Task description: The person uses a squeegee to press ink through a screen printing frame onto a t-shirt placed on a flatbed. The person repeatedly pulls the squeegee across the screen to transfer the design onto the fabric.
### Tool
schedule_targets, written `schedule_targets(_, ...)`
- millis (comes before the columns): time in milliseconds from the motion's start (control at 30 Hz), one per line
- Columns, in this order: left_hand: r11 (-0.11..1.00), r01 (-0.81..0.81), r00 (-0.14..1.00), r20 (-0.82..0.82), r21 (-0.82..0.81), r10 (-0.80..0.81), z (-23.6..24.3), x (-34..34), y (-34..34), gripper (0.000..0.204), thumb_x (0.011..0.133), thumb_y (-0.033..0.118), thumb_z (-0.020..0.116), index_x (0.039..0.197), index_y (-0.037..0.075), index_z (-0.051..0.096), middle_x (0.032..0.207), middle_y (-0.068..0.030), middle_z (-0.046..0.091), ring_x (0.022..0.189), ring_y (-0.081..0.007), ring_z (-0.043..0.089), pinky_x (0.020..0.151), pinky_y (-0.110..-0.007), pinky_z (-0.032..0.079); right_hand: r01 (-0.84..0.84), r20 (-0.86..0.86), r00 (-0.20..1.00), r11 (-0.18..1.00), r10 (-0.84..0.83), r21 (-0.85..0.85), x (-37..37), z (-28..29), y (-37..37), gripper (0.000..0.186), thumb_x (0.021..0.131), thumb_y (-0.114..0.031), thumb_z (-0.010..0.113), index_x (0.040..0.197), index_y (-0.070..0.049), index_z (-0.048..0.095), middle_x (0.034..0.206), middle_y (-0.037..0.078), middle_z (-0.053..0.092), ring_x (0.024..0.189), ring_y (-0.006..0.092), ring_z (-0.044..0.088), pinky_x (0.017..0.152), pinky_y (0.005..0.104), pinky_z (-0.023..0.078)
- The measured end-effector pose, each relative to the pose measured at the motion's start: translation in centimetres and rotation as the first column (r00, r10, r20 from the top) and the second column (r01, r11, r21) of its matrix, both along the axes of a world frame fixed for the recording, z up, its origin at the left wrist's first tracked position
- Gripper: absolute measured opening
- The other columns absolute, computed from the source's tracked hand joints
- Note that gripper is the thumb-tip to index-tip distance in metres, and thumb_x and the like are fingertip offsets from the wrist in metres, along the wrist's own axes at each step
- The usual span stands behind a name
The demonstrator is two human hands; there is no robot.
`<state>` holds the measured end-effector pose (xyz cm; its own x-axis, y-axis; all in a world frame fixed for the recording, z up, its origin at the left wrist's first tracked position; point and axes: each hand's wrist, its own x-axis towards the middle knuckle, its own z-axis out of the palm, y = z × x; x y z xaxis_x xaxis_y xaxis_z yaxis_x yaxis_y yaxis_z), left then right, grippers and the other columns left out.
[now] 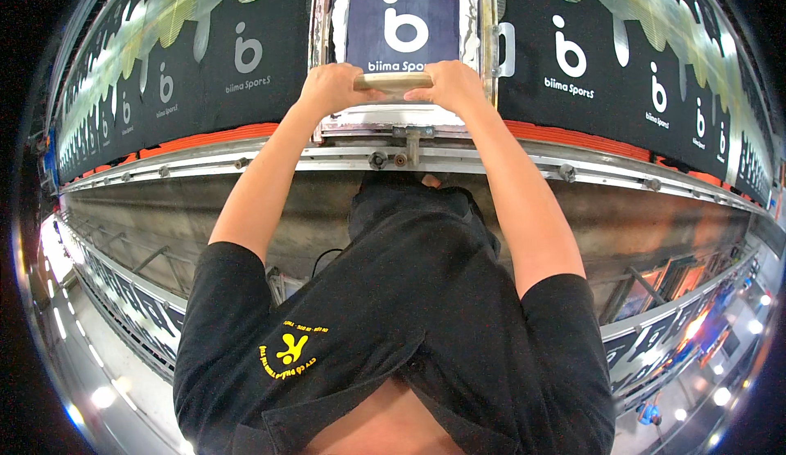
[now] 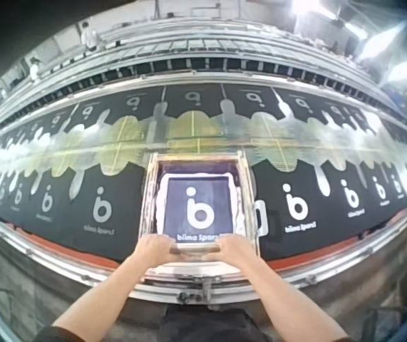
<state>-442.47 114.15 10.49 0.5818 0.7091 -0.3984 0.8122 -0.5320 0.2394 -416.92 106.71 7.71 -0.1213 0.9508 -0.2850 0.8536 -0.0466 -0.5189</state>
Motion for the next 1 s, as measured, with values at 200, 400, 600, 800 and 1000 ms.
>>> schedule_targets(200, 0.924, 0.025, 0.985, -0.149, -0.381, -0.088, -0.5, 1.9, 4.7, 0.073, 0.078, 0.075, 0.075, 0.107, 0.008, 0.082, 0.096, -0.0153, 0.079, 0.096, -0.0316, 0.075, 0.085, -0.043, 0.058, -0.046, -0.134, 0.991, 0.954, 0.006, -0.295, 2.4, -2.5, 3.3, 0.080, 0.073, -0.078, 0.082, 0.089, 0.000, 0.077, 0.075, 0.015, 0.070, 0.076, 0.0293, 0.070, 0.071, 0.0434, 0.053)
schedule_targets(400, 0.974, 0.097, 0.994, 0.075, -0.207, -0.083, 2.7, 4.1, 12.1, 0.078, 0.076, 0.081, 0.071, 0.109, 0.010, 0.081, 0.100, -0.0148, 0.078, 0.098, -0.0336, 0.075, 0.087, -0.046, 0.059, 0.652, -0.527, 0.624, 0.756, -0.577, -0.057, 8.6, 1.3, 5.0, 0.060, 0.106, -0.053, 0.064, 0.093, 0.004, 0.076, 0.079, 0.007, 0.071, 0.073, 0.0115, 0.064, 0.069, 0.0292, 0.053)
schedule_targets(600, 0.972, 0.132, 0.951, 0.253, 0.192, -0.179, 0.2, 6.6, 21.9, 0.077, 0.085, 0.082, 0.063, 0.101, 0.008, 0.076, 0.099, -0.0133, 0.076, 0.100, -0.0352, 0.073, 0.084, -0.052, 0.057, 0.878, -0.277, 0.462, 0.478, -0.842, 0.012, 13.8, -3.0, 3.9, 0.056, 0.105, -0.050, 0.067, 0.105, 0.006, 0.075, 0.087, 0.008, 0.074, 0.076, 0.0128, 0.066, 0.073, 0.0286, 0.052)
schedule_targets(800, 0.990, 0.137, 0.969, 0.214, -0.046, -0.124, -0.2, 7.0, 24.5, 0.030, 0.091, 0.033, 0.076, 0.117, 0.017, 0.076, 0.110, -0.0102, 0.077, 0.106, -0.0328, 0.073, 0.089, -0.049, 0.056, 0.783, -0.427, 0.285, 0.466, -0.858, -0.412, 10.6, -2.4, 4.9, 0.047, 0.103, -0.035, 0.074, 0.130, 0.003, 0.068, 0.080, 0.000, 0.056, 0.059, 0.0067, 0.047, 0.051, 0.0241, 0.038)
schedule_targets(1000, 0.992, 0.058, 0.926, 0.378, -0.108, -0.013, -0.9, 4.3, 19.6, 0.045, 0.089, 0.017, 0.076, 0.133, 0.020, 0.071, 0.123, -0.0103, 0.074, 0.120, -0.0322, 0.068, 0.100, -0.045, 0.055, 0.813, -0.488, 0.227, 0.440, -0.843, -0.382, 10.1, 1.9, 6.0, 0.043, 0.104, -0.035, 0.072, 0.128, 0.001, 0.068, 0.074, -0.003, 0.052, 0.051, 0.0038, 0.042, 0.044, 0.0236, 0.031)
